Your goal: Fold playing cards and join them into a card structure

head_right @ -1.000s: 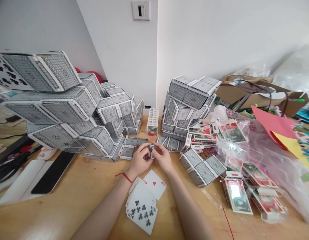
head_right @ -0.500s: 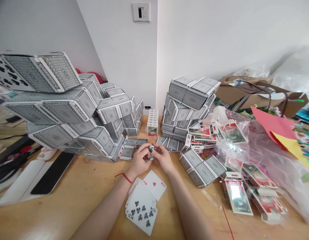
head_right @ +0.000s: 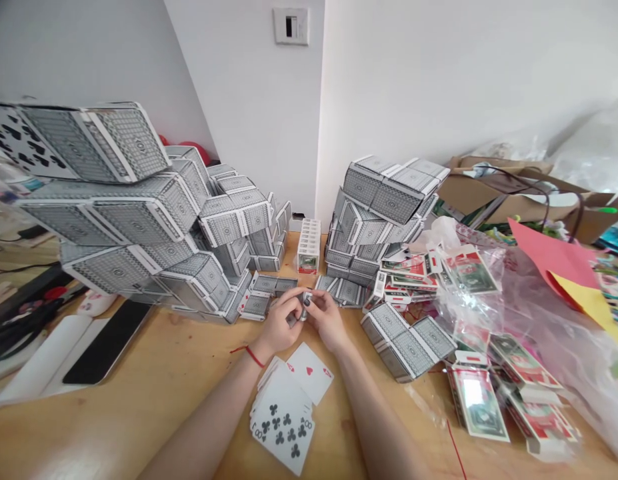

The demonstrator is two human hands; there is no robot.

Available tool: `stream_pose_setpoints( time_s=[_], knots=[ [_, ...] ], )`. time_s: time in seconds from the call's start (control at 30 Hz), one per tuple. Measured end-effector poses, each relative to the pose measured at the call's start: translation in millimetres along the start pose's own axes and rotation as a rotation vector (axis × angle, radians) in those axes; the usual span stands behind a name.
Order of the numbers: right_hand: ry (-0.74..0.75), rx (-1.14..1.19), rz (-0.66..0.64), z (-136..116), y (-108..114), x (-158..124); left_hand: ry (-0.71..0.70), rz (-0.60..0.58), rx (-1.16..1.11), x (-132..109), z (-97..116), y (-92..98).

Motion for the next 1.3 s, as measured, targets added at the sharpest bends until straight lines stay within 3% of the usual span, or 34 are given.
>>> stream_pose_setpoints(
  time_s=[0.6,1.07,1.17,1.3],
  knots=[
    [-0.067,0.041,-0.06,5,-8,-2,0.041,0.0,-0.009,-1,-1,-1.6],
    [0.041,-0.152,0.056,-5,3,-1,0.091,-0.055,-0.198,-3,-2,-0.7],
    [0.06,-0.125,0.093,-9,9,0,0.149,-0.045,-0.36,-4,-10,-2.8],
    [0.098,-0.099,0.099,-14,13,1,0.362,0.123,-0.523,-6,-41,0.8]
  ],
)
Point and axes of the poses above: each hand's wrist, its own x-axis towards the middle knuckle, its own y-axis out of the back of the hand, z = x × y, the point moved 10 cm from there along x, towards the middle knuckle, and after that the axes turned 7 degrees about y, right-handed, at the moved point
